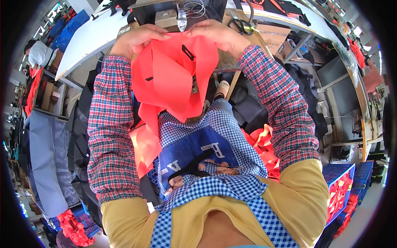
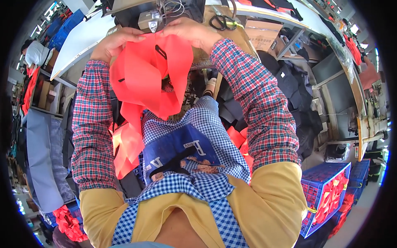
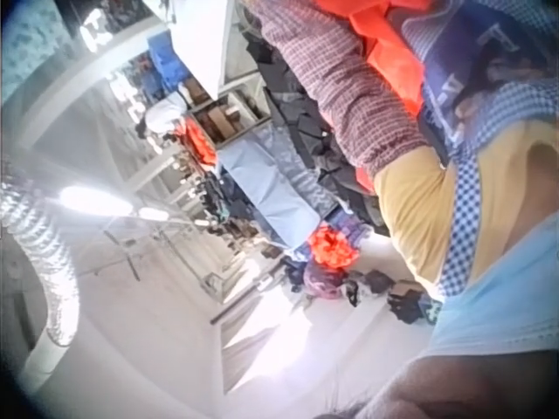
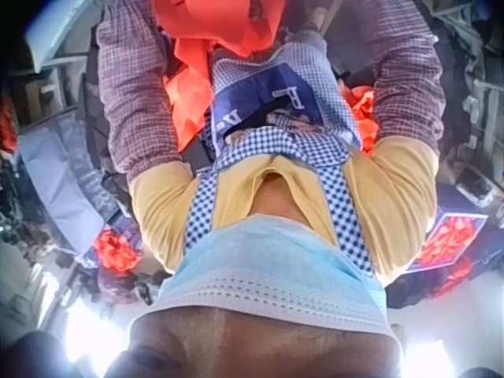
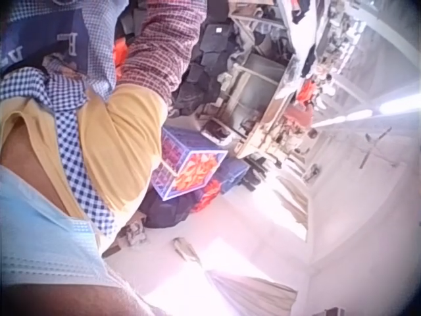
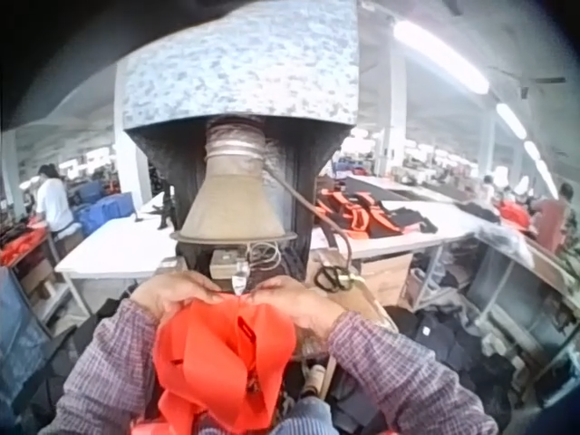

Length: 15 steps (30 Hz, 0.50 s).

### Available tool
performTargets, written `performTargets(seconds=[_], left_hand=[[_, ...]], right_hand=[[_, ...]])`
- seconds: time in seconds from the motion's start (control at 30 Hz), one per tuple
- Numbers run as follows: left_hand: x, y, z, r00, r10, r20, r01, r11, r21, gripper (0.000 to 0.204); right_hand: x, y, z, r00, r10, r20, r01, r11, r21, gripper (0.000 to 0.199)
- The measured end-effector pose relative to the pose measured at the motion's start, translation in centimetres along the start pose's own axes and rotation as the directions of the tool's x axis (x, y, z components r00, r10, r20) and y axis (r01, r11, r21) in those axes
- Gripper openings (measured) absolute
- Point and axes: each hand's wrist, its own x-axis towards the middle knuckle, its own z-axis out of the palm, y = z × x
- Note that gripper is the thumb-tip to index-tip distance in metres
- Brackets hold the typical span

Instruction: Assembling and inspecting red fabric components with black straps at a manufacturing workstation.

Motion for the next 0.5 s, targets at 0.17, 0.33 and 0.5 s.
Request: performTargets(seconds=[0.17, 0.33, 0.5], left_hand=[[0.6, -0.8, -0.5, 0.996, 0.068, -0.064, -0.069, 0.997, -0.016, 0.036], [1.0, -1.4, -0.9, 0.992, 0.116, -0.058, -0.117, 0.993, -0.015, 0.037], [1.8, -1.4, -0.6, 0.991, 0.103, -0.08, -0.107, 0.993, -0.045, 0.036]], right_hand=[[-0.2, -0.2, -0.1, 1.0, -0.023, 0.009, 0.023, 0.999, 0.042, 0.029], [-0.5, -0.4, 0.2, 1.0, -0.03, -0.002, 0.03, 0.996, 0.079, 0.028], [0.0, -0.1, 0.0, 0.999, -0.012, -0.033, 0.015, 0.996, 0.087, 0.026]])
